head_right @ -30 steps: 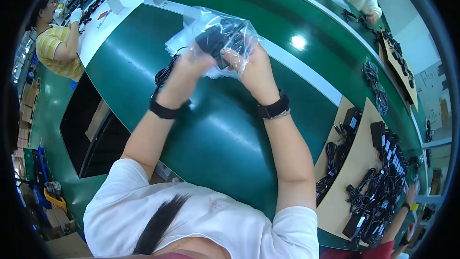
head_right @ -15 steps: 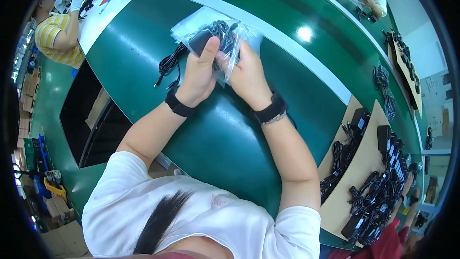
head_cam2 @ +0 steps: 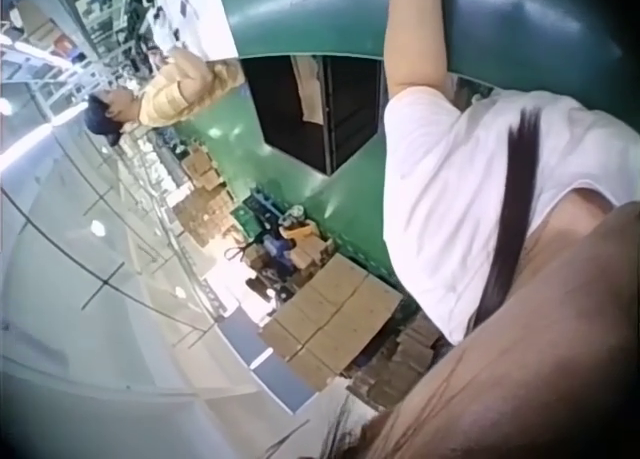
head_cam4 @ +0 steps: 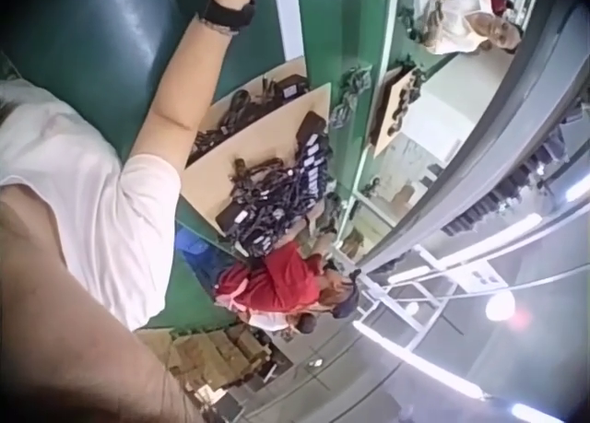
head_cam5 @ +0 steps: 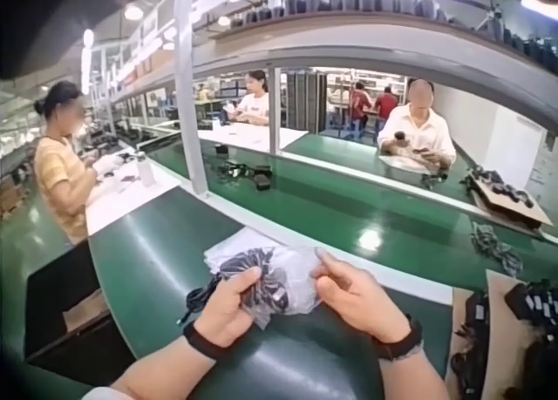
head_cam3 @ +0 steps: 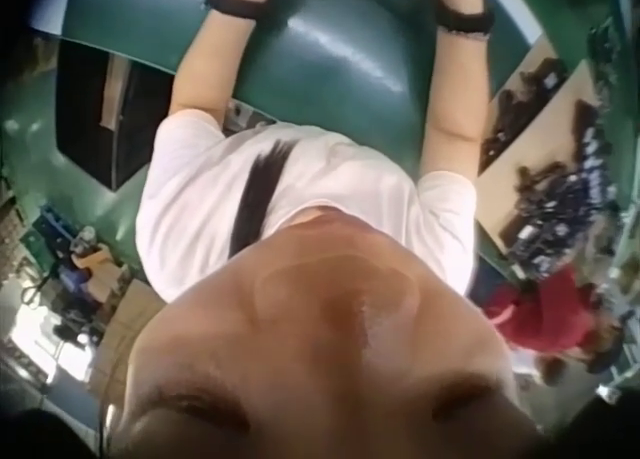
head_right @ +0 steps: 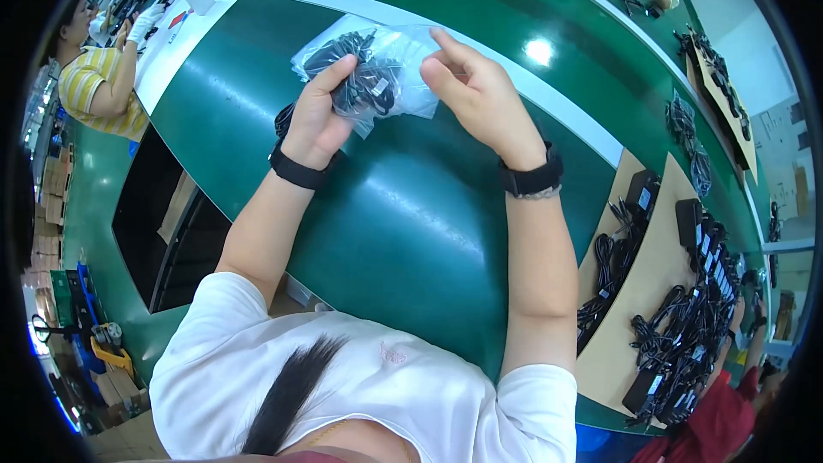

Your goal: The person packages power adapters by hand, picking up an adapter and a plastic bag, placing the adapter inside the bag, and setting the bagged item on the table.

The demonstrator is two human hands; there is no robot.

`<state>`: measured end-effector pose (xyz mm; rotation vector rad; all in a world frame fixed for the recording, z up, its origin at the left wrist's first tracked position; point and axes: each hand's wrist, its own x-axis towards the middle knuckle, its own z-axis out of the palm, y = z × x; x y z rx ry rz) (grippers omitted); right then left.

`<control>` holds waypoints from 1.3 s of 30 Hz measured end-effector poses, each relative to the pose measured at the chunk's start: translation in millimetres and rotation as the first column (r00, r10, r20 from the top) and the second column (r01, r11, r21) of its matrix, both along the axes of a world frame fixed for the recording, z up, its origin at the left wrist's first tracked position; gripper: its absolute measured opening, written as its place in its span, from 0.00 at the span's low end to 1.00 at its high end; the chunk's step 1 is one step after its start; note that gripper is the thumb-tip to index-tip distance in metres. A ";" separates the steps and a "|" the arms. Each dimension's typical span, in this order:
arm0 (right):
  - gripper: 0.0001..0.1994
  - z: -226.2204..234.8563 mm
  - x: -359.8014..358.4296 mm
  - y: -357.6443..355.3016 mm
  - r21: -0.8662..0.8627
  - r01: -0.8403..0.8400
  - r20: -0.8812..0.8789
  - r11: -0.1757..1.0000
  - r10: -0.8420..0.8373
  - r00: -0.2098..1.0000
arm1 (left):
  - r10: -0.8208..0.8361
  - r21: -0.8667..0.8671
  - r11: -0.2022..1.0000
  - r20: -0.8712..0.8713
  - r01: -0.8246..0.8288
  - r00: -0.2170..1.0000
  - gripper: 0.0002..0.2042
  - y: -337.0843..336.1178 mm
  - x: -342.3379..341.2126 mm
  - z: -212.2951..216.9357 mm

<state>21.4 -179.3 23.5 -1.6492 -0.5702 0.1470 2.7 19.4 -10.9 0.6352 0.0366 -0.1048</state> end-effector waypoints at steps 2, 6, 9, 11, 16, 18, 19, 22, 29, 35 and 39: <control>0.23 -6.9 2.5 5.2 -0.139 0.043 0.241 0.989 -0.008 0.970 | 0.049 0.030 0.998 0.019 -0.049 0.999 0.10 1.4 -2.4 0.3; 0.13 -25.7 12.6 8.7 -0.088 0.254 0.335 0.963 -0.212 0.918 | 0.063 0.012 0.998 0.077 -0.064 0.995 0.12 -6.3 -7.0 -2.6; 0.08 -13.9 7.3 5.7 0.167 0.309 0.141 0.936 -0.333 0.932 | 0.014 0.024 1.000 0.093 -0.016 0.996 0.14 -7.5 -9.0 -3.6; 0.09 -9.3 5.7 6.0 0.352 0.292 0.070 0.890 -0.336 0.939 | 0.008 -0.012 1.000 0.064 -0.007 0.998 0.14 -13.9 -11.2 1.1; 0.34 -0.6 -0.3 18.0 0.277 0.471 0.133 0.837 -0.519 0.844 | 0.178 -0.066 0.983 0.073 -0.173 0.981 0.12 4.5 -4.7 2.2; 0.33 -2.8 -16.1 31.4 0.349 0.289 -0.202 0.892 -0.229 0.952 | 0.201 -0.062 0.979 0.121 -0.194 0.972 0.12 5.9 -6.2 7.3; 0.32 -5.8 -23.7 37.8 0.466 0.137 -0.481 0.874 0.120 0.868 | 0.215 -0.059 0.976 0.162 -0.208 0.963 0.11 2.2 -7.7 7.4; 0.24 -12.2 -33.2 58.5 0.595 0.030 -0.478 0.803 0.323 0.817 | 0.201 0.015 0.977 0.239 -0.211 0.950 0.12 -17.8 -18.0 0.2; 0.10 -27.7 -17.1 40.3 0.442 0.238 -0.230 0.865 -0.147 0.962 | 0.050 0.276 0.955 0.211 -0.108 0.976 0.31 -5.2 -7.4 -6.9; 0.06 -29.1 -22.0 45.0 0.160 0.224 0.219 0.961 -0.256 0.941 | -0.134 0.611 0.783 -0.015 0.115 0.991 0.20 0.5 -12.7 10.7; 0.08 -32.0 -20.1 40.2 0.166 0.252 -0.102 0.953 -0.238 0.966 | 0.054 0.618 0.780 0.091 -0.099 0.994 0.10 -8.2 -13.6 3.8</control>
